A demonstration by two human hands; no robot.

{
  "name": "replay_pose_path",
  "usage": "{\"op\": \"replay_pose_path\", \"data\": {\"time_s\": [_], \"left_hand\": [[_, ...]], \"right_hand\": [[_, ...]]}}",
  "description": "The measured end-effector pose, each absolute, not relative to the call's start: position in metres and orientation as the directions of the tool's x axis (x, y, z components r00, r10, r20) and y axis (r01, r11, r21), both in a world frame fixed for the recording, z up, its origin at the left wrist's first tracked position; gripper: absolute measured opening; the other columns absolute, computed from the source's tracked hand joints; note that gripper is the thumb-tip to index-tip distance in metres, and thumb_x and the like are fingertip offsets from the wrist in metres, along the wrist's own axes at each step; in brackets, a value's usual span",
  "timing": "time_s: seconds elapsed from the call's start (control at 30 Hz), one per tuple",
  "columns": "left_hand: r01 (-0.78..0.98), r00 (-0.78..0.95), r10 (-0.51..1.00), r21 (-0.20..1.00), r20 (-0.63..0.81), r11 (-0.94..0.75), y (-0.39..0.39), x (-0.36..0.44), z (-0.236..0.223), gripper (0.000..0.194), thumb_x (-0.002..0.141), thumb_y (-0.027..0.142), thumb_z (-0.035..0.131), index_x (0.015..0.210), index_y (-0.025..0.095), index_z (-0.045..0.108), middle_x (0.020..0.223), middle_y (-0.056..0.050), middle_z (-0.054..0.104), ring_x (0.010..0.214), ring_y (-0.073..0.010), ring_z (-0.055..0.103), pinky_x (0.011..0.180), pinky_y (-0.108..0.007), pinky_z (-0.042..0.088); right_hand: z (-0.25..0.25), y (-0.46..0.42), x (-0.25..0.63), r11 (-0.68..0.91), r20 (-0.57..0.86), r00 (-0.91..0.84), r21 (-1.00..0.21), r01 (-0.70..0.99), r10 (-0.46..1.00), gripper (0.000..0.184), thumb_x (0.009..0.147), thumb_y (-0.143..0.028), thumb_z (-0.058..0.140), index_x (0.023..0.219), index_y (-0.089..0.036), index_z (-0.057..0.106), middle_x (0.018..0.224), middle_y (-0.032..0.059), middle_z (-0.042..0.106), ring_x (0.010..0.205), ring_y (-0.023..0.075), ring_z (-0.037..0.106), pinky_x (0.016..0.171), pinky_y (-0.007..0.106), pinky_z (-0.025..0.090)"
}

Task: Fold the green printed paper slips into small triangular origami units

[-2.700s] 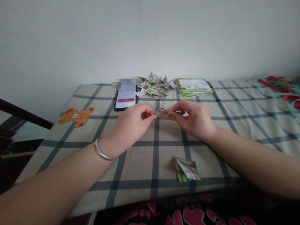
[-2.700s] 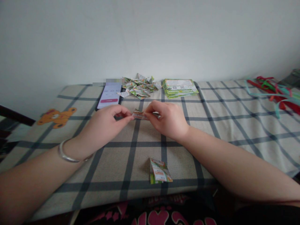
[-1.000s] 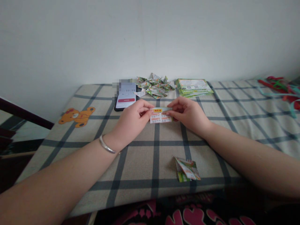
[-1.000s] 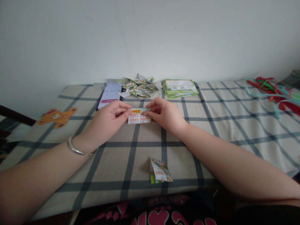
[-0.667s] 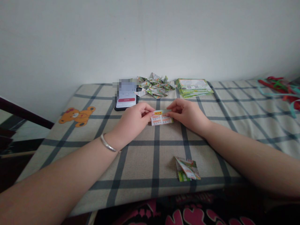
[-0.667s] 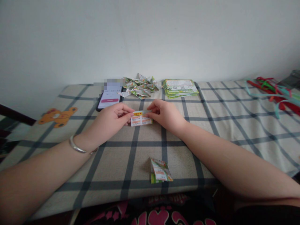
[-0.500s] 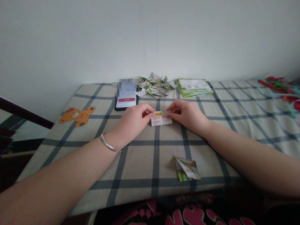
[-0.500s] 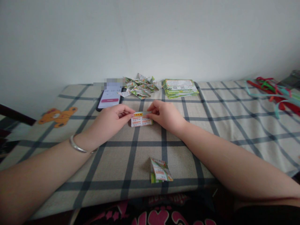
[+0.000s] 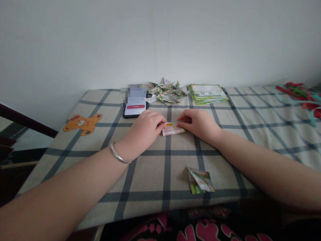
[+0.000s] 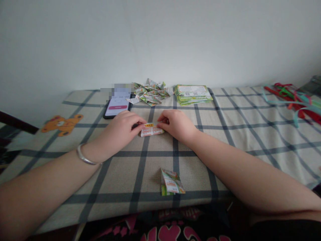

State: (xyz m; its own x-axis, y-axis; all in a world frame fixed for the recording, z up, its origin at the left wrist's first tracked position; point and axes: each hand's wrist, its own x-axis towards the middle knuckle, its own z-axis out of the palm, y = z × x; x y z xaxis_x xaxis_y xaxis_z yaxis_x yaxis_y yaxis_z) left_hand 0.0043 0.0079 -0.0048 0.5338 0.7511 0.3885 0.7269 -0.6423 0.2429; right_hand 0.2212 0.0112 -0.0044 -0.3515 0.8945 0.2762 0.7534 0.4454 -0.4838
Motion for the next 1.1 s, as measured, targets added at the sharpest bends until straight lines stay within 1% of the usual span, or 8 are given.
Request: {"op": "replay_pose_path", "data": {"time_s": [0.2, 0.37, 0.5, 0.6, 0.7, 0.83, 1.0, 1.1], "left_hand": [[0.739, 0.555, 0.752, 0.204, 0.355, -0.642, 0.008, 0.005, -0.004, 0.006, 0.087, 0.015, 0.063, 0.088, 0.012, 0.068, 0.088, -0.007, 0.066, 0.089, -0.022, 0.059, 0.084, -0.038, 0.048], [0.724, 0.579, 0.731, 0.184, 0.36, -0.664, 0.008, 0.005, -0.006, 0.008, 0.089, 0.016, 0.06, 0.089, 0.012, 0.067, 0.093, -0.008, 0.064, 0.091, -0.0211, 0.058, 0.086, -0.037, 0.049], [0.672, 0.623, 0.67, 0.162, 0.403, -0.723, 0.01, 0.004, -0.009, 0.008, 0.089, 0.012, 0.059, 0.091, 0.013, 0.067, 0.095, -0.007, 0.063, 0.093, -0.0206, 0.057, 0.087, -0.037, 0.049], [0.617, 0.694, 0.605, 0.11, 0.39, -0.779, 0.01, 0.004, -0.009, 0.011, 0.089, 0.011, 0.058, 0.091, 0.014, 0.069, 0.093, -0.006, 0.064, 0.094, -0.0217, 0.057, 0.087, -0.037, 0.049], [0.606, 0.744, 0.586, 0.045, 0.319, -0.794, 0.009, 0.001, -0.005, 0.016, 0.091, 0.011, 0.054, 0.092, 0.014, 0.069, 0.091, -0.006, 0.065, 0.093, -0.0225, 0.058, 0.086, -0.038, 0.05], [0.604, 0.785, 0.589, -0.022, 0.193, -0.797, 0.001, -0.005, 0.007, 0.025, 0.09, 0.008, 0.047, 0.102, 0.014, 0.069, 0.099, -0.008, 0.067, 0.093, -0.0222, 0.062, 0.087, -0.038, 0.052], [0.638, 0.77, 0.638, 0.024, 0.003, -0.77, -0.012, -0.007, 0.026, 0.043, 0.087, 0.007, 0.044, 0.124, 0.019, 0.062, 0.121, -0.008, 0.067, 0.106, -0.0216, 0.065, 0.096, -0.038, 0.052], [0.642, 0.766, 0.641, 0.03, -0.041, -0.766, -0.017, -0.005, 0.032, 0.052, 0.082, 0.005, 0.045, 0.13, 0.02, 0.059, 0.134, -0.007, 0.061, 0.121, -0.0209, 0.06, 0.108, -0.037, 0.045]], "right_hand": [[-0.004, 0.013, 0.221, 0.462, 0.281, -0.372, -0.426, 0.778, 0.885, 0.008, 0.08, -0.026, 0.07, 0.081, -0.018, 0.071, 0.072, 0.001, 0.068, 0.066, 0.0134, 0.057, 0.06, 0.025, 0.038], [-0.004, 0.016, 0.223, 0.504, 0.305, -0.41, -0.373, 0.779, 0.86, 0.01, 0.081, -0.029, 0.07, 0.081, -0.019, 0.071, 0.073, 0.001, 0.067, 0.07, 0.0154, 0.056, 0.065, 0.027, 0.039], [-0.006, 0.017, 0.224, 0.539, 0.35, -0.426, -0.356, 0.763, 0.834, 0.009, 0.08, -0.028, 0.072, 0.084, -0.019, 0.071, 0.077, 0.0008, 0.068, 0.074, 0.0162, 0.058, 0.071, 0.029, 0.04], [-0.007, 0.017, 0.225, 0.568, 0.365, -0.45, -0.352, 0.744, 0.815, 0.006, 0.08, -0.025, 0.072, 0.08, -0.02, 0.071, 0.078, 0.0009, 0.068, 0.076, 0.0163, 0.058, 0.074, 0.029, 0.04], [-0.007, 0.018, 0.225, 0.57, 0.363, -0.455, -0.338, 0.749, 0.813, 0.007, 0.081, -0.026, 0.073, 0.078, -0.02, 0.071, 0.077, 0.0012, 0.068, 0.075, 0.0167, 0.058, 0.073, 0.03, 0.04], [-0.007, 0.018, 0.225, 0.566, 0.365, -0.451, -0.328, 0.756, 0.814, 0.008, 0.082, -0.027, 0.072, 0.079, -0.019, 0.071, 0.077, 0.0018, 0.068, 0.075, 0.0167, 0.057, 0.071, 0.029, 0.04], [-0.008, 0.019, 0.227, 0.577, 0.362, -0.463, -0.339, 0.743, 0.809, 0.008, 0.081, -0.028, 0.072, 0.078, -0.02, 0.072, 0.076, 0.0013, 0.069, 0.074, 0.0165, 0.058, 0.071, 0.029, 0.04], [-0.009, 0.02, 0.229, 0.584, 0.362, -0.472, -0.326, 0.744, 0.804, 0.008, 0.083, -0.027, 0.07, 0.08, -0.02, 0.072, 0.078, 0.0017, 0.07, 0.076, 0.0169, 0.058, 0.074, 0.031, 0.041]]}}
